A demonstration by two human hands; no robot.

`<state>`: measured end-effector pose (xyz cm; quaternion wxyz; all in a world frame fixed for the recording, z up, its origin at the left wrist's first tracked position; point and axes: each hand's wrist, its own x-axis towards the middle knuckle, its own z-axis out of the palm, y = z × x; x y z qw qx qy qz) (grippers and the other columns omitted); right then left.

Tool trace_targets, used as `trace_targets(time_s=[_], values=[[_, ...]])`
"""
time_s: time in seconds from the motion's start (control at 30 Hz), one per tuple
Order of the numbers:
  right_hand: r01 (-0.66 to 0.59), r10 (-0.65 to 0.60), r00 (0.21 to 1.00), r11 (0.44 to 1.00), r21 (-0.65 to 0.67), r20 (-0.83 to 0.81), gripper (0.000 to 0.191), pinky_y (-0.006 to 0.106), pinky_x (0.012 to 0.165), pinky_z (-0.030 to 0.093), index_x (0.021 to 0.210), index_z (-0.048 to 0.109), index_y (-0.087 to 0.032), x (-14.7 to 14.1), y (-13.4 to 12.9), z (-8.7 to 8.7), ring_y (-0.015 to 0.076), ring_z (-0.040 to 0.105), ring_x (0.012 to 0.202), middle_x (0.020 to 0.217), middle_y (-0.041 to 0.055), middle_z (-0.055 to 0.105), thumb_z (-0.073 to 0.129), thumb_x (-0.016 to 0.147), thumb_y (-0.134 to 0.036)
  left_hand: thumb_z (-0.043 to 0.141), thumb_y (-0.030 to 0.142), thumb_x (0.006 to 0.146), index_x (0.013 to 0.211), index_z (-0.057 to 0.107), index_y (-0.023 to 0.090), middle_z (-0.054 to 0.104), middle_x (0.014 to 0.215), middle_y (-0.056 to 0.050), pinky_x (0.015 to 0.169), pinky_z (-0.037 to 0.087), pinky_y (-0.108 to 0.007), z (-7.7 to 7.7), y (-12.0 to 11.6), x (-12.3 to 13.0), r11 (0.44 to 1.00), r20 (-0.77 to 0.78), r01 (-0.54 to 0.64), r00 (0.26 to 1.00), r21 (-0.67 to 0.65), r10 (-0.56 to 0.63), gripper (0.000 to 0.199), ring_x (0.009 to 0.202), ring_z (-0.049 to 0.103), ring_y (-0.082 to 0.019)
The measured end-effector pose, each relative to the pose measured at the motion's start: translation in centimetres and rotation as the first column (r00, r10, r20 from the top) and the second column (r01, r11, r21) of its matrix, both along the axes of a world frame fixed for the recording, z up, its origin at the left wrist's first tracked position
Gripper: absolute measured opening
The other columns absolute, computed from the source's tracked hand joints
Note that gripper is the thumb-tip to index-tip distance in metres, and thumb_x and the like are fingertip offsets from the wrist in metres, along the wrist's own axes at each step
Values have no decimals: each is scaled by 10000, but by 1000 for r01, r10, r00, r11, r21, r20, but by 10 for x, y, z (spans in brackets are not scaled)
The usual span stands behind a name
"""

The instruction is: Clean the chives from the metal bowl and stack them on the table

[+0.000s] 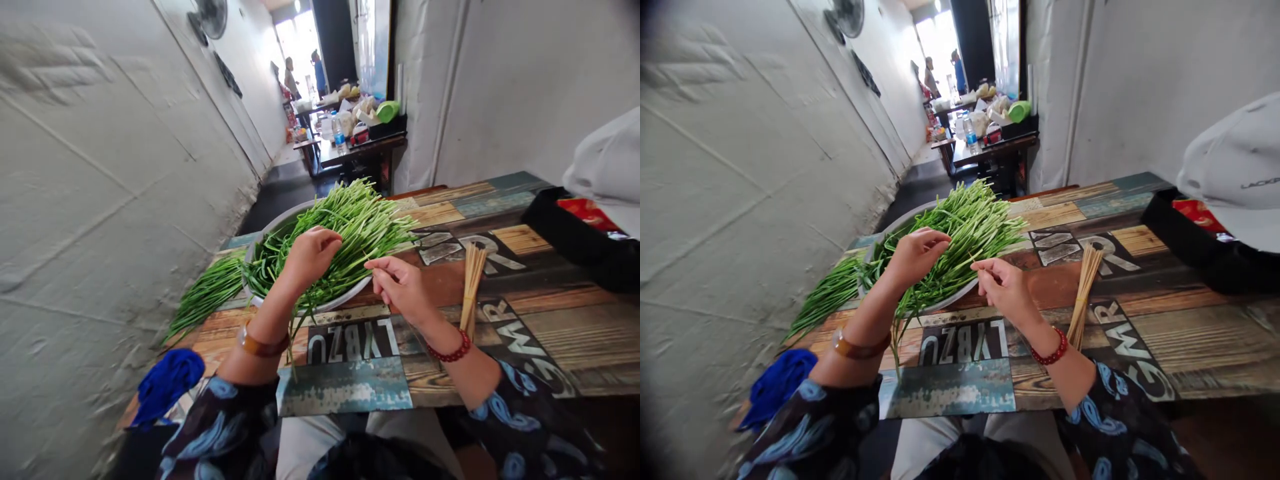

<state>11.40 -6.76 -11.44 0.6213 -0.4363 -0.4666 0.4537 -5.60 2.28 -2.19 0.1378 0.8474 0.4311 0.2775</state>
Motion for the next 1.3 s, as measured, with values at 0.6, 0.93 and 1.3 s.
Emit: trace_targets(time_s=[0.6, 0.93, 1.3], values=[[-14, 14, 1000, 998, 68, 2, 277, 172, 377, 343, 973, 695, -129, 3, 5, 4, 51, 451, 369, 564, -55, 591, 588, 853, -354, 617, 164, 786, 746, 650, 173, 585, 737, -19, 662, 399, -290, -22, 29, 35, 997, -243, -27, 969, 70, 44, 53, 692, 529, -163], [-7, 6, 1000, 997, 73, 23, 296, 166, 374, 336, 989, 708, -124, 4, 7, 1, 50, 447, 371, 571, -54, 583, 576, 873, -362, 550, 76, 738, 828, 673, 169, 596, 825, -42, 696, 424, -301, -22, 29, 42, 997, -206, 15, 978, 81, 2, 178, 715, 529, -167], [12, -13, 1000, 996, 88, 15, 292, 165, 377, 356, 993, 722, -129, 5, 5, 2, 50, 455, 382, 592, -41, 607, 581, 893, -365, 655, 271, 741, 791, 621, 155, 627, 723, 6, 612, 391, -236, -4, 27, 20, 968, 345, 30, 936, -250, 60, 131, 630, 527, -104]])
